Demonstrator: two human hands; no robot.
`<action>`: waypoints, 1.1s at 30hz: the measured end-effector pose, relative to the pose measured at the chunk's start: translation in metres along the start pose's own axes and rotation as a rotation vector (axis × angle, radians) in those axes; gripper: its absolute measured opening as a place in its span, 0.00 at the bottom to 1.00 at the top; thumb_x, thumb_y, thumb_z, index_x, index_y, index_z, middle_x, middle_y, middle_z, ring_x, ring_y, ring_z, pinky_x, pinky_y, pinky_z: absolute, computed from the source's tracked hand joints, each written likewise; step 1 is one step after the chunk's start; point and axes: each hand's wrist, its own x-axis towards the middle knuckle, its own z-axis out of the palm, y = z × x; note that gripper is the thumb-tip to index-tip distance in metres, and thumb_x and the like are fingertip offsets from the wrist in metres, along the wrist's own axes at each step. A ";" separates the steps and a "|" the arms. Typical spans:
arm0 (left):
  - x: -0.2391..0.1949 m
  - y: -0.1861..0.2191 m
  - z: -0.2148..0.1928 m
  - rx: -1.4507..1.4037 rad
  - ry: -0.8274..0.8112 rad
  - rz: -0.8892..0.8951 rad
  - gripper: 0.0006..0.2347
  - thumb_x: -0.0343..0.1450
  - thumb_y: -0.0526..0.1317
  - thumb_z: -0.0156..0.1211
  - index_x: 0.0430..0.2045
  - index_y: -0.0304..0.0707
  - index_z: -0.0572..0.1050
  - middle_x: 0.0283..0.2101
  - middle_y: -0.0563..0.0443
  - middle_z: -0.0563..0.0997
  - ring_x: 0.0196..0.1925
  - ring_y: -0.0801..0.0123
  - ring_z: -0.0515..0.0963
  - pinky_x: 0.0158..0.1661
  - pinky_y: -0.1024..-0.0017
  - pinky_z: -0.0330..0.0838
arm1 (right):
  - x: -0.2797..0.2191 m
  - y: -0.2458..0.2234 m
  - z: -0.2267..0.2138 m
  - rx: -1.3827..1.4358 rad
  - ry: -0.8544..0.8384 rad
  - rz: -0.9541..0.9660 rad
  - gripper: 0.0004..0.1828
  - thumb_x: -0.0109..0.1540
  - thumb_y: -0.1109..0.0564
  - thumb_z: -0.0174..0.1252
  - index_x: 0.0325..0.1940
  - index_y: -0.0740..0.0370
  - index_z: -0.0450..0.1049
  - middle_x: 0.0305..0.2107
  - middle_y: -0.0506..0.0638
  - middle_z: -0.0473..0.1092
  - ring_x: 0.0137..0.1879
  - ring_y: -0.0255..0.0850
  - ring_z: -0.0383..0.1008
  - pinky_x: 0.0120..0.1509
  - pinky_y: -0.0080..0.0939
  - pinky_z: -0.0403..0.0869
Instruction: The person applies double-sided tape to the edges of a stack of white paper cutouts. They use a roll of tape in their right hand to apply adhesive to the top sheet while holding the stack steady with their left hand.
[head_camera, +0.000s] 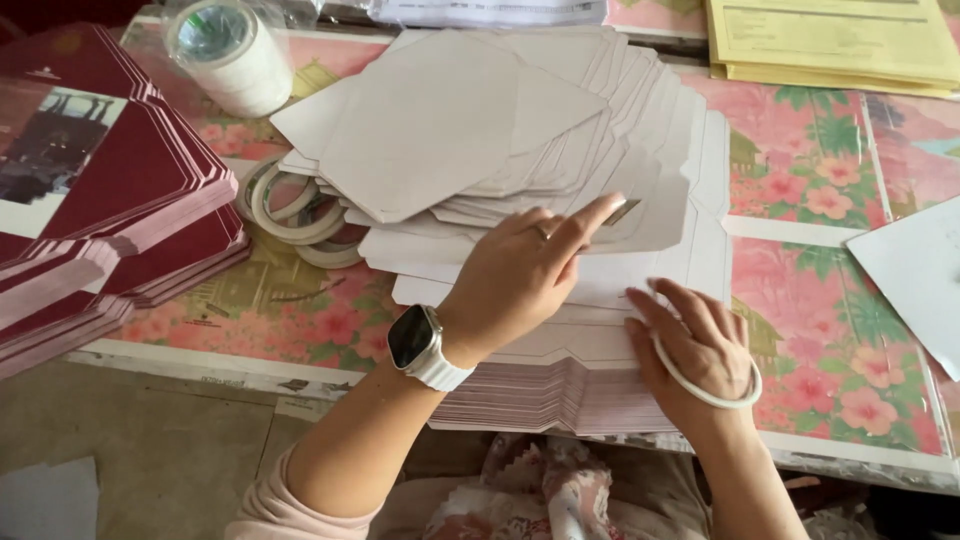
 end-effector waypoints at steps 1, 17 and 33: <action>-0.001 0.000 0.006 -0.007 -0.003 -0.008 0.25 0.70 0.24 0.54 0.62 0.39 0.56 0.29 0.56 0.75 0.35 0.65 0.72 0.44 0.67 0.69 | 0.000 -0.001 -0.001 0.000 -0.011 0.001 0.14 0.62 0.55 0.58 0.52 0.50 0.75 0.51 0.49 0.71 0.51 0.47 0.72 0.50 0.51 0.69; -0.071 0.008 -0.025 -0.094 -0.080 -0.317 0.25 0.74 0.27 0.47 0.65 0.30 0.45 0.46 0.39 0.77 0.50 0.60 0.76 0.52 0.69 0.71 | 0.036 -0.048 -0.003 0.789 -0.198 0.885 0.10 0.62 0.65 0.51 0.46 0.68 0.75 0.29 0.57 0.75 0.38 0.38 0.76 0.47 0.30 0.74; -0.077 0.003 -0.024 0.042 -0.017 -0.212 0.14 0.76 0.34 0.45 0.57 0.34 0.62 0.45 0.53 0.82 0.54 0.61 0.76 0.56 0.63 0.63 | 0.053 -0.051 0.007 0.313 -0.146 0.329 0.09 0.64 0.65 0.55 0.48 0.66 0.75 0.35 0.51 0.76 0.41 0.37 0.76 0.48 0.35 0.73</action>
